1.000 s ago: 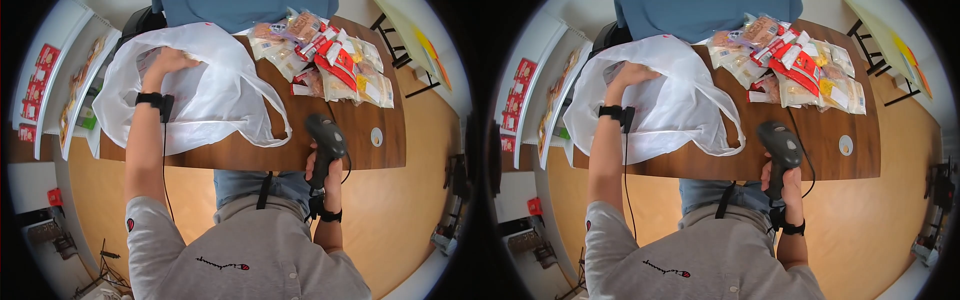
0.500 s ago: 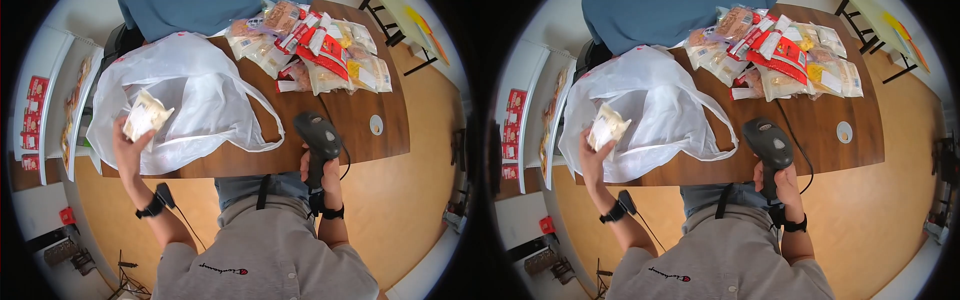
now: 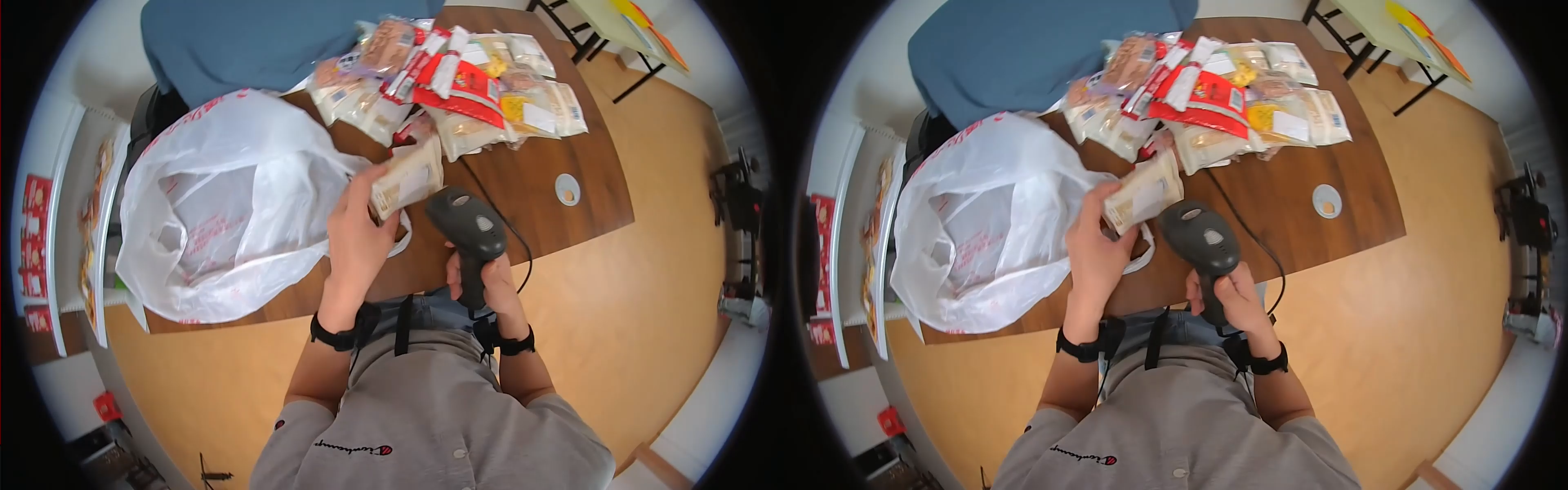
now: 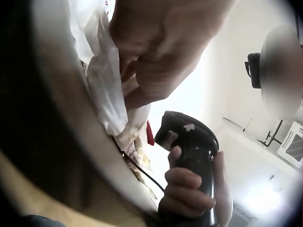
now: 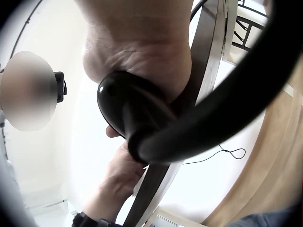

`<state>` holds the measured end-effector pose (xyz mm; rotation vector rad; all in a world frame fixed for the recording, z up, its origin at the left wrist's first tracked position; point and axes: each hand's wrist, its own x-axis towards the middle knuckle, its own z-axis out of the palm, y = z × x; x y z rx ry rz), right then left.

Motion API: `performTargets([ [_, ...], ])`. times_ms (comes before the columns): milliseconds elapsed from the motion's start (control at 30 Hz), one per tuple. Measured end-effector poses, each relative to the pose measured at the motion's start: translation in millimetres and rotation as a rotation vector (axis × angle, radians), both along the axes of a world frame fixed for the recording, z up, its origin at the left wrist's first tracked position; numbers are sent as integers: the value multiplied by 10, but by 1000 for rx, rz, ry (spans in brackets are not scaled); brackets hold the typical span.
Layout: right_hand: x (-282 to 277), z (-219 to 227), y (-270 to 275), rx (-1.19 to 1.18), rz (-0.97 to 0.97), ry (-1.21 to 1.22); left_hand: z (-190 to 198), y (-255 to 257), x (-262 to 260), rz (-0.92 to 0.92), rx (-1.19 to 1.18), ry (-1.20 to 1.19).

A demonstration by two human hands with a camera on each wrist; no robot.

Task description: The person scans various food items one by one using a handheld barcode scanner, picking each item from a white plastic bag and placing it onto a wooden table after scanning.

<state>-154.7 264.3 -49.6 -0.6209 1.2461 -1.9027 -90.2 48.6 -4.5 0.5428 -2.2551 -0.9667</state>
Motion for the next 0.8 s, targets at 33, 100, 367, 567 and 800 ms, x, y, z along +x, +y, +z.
performTargets([
  [33,-2,-19,4,-17,6,10,-20,38,6,-33,-7,-30],
  [100,16,2,-17,-25,-11,30,-78,86,49,-69,-6,-71],
  [367,-41,27,-25,7,54,116,-57,72,167,-74,108,-89],
  [567,-6,30,-11,-31,33,52,27,-83,145,-45,219,-65],
  [800,-23,-1,-23,-43,55,117,656,-453,-662,-179,340,288],
])
